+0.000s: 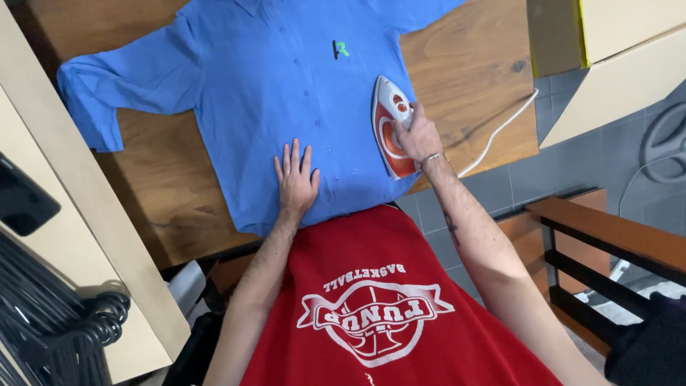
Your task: Unpacking a blue shirt from a box and ironing it on a wooden table
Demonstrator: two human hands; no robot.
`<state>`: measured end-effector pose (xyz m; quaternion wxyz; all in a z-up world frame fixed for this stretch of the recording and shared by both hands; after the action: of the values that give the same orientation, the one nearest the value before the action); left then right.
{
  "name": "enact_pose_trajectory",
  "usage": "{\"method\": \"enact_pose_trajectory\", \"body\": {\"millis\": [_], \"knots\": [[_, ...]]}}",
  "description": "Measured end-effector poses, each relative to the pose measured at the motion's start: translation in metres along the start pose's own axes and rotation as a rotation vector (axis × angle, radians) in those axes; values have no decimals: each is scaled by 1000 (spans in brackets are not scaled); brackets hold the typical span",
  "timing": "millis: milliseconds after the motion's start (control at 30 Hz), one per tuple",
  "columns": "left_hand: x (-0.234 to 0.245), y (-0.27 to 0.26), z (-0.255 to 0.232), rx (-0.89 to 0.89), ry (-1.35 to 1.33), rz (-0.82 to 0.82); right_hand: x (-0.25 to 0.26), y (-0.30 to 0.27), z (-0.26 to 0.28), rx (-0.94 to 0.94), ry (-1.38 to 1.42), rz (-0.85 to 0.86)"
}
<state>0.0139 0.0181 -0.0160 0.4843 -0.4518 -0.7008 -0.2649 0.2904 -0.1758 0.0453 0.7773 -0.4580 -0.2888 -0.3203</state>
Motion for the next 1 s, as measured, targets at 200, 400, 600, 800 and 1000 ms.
{"method": "enact_pose_trajectory", "body": {"millis": [200,400,600,800,1000], "knots": [[2,-8,-3,-1,35,-26,7,55,-8,-44,28,-86],[7,-28,6,7,6,24,9,23,15,6,-7,-39],[19,-71,28,71,-75,55,3,-48,27,40,-122,54],[54,-98,82,285,-99,-112,16,-129,81,91,-182,232],[69,-114,127,468,-156,-264,5,-152,72,157,-174,326]]}}
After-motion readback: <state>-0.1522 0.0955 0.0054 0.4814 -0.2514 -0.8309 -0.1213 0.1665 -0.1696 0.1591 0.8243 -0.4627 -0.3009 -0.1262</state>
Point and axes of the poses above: each hand's wrist, its own y-axis towards the middle knuckle, its own x-axis out of the back of the hand, z = x × y, the point moved 5 cm from there along y, towards the middle knuckle, and after that the axes turned 1 degree about x, right-handed, at the moved point
